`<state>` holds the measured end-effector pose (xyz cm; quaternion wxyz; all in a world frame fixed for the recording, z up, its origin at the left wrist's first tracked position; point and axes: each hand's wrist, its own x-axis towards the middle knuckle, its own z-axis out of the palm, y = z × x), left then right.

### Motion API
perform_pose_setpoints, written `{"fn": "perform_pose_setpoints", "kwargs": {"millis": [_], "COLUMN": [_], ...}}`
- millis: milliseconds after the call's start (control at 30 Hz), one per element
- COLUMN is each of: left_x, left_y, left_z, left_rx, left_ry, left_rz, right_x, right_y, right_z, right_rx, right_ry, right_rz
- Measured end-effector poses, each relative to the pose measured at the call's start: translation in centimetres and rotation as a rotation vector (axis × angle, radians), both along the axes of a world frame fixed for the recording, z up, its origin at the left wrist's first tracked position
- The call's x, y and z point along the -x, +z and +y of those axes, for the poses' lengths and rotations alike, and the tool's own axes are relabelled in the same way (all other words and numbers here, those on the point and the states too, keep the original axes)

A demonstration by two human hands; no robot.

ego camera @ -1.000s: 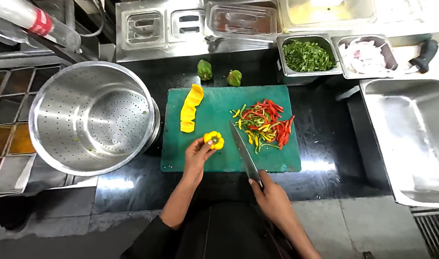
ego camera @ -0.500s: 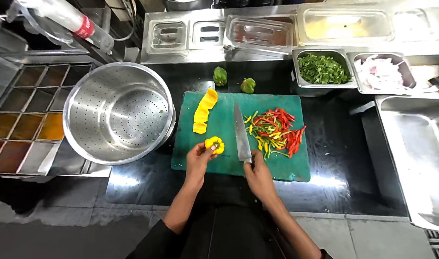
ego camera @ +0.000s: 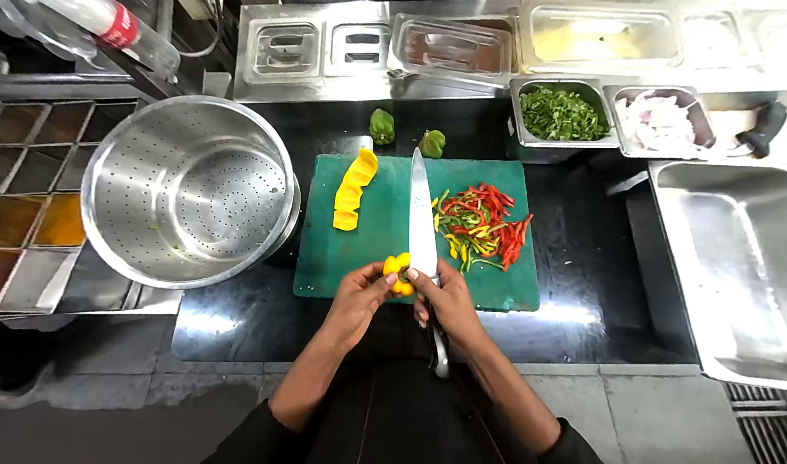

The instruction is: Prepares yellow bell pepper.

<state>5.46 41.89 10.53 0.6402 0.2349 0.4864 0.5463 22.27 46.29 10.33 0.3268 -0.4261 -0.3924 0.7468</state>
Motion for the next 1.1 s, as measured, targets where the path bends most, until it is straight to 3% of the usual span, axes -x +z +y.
{"fn": "perform_pose_setpoints", "kwargs": {"millis": [133,233,333,400,500,600,700,833,1000,1100], "left_x": [0.1,-2.8,-3.3,-1.8,1.1,3.6,4.9,5.2,1.8,-1.9], "left_y": [-0.1,1.7,2.0,1.1,-0.8,-2.3,-2.5,-3.1,-2.2,-3.6], "left_z": [-0.6,-1.4,-0.2,0.8,2.5,2.9,2.5,2.0,2.2,1.8], "left_rx": [-0.098,-0.17,-0.128,-0.046,0.115,0.169,0.167,0.082,0.089,0.083], "left_ry": [-0.168,-0.346,-0.253,-0.104,0.091,0.153,0.1,0.01,-0.048,-0.108], "left_rz": [-0.14,-0.156,-0.196,-0.127,0.1,0.276,0.289,0.516,0.488,0.544], "right_x": [-0.1,-0.2,0.8,1.9,2.0,0.9,-0.1,-1.7,-4.0,-5.4], "right_y": [0.1,-1.1,-1.1,-1.1,-1.5,-1.3,-1.2,-1.6,-2.3,-2.7], "right_z": [0.2,-0.7,-0.1,0.9,2.9,3.1,2.4,0.5,-1.8,-2.5], "right_rx": [0.033,-0.01,0.012,0.025,0.011,-0.058,-0.082,-0.093,-0.067,-0.064], "right_ry": [0.069,0.061,-0.058,-0.151,-0.135,-0.091,-0.005,0.153,0.087,0.032], "right_rz": [0.035,0.068,0.068,-0.105,-0.293,-0.384,-0.444,-0.488,-0.509,-0.559]}}
